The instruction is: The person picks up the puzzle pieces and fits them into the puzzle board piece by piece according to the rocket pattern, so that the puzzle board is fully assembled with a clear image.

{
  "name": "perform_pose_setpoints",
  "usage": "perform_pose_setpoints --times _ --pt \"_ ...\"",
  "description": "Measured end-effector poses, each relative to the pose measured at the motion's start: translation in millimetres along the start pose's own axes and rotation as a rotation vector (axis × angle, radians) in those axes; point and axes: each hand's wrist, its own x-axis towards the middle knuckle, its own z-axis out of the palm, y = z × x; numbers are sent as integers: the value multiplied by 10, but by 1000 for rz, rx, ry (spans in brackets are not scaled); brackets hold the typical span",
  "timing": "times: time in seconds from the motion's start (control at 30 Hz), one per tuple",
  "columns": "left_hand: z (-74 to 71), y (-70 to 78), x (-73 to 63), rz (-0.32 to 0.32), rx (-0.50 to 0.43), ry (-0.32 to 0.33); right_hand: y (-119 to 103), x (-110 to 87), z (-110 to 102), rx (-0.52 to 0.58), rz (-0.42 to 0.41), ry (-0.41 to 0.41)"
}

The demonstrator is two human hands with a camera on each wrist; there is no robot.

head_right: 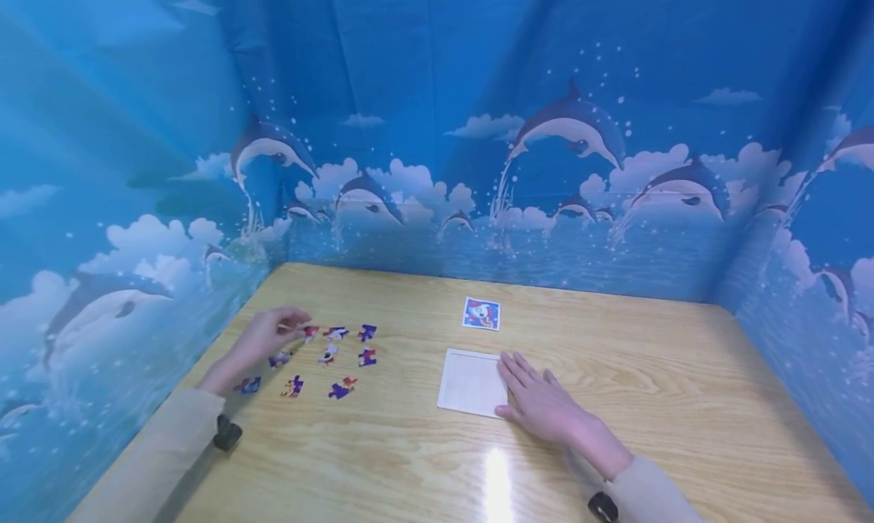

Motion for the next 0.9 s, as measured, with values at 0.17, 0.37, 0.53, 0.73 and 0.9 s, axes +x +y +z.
perform_pose_setpoints --times 0.17,0.37,0.53,0.73,0.9 --pt "2 -43 9 -43 31 -67 5 7 5 7 2 -4" --pt "9 -89 36 -5 102 -57 40 18 47 7 -42 28" --pt "15 -99 76 -5 143 -45 29 15 38 8 -43 17" --pt "10 -99 145 -18 185 -47 -11 12 -4 1 -13 -20" --pt "-3 -60 172 -35 172 -60 -1 11 1 -8 -7 -15"
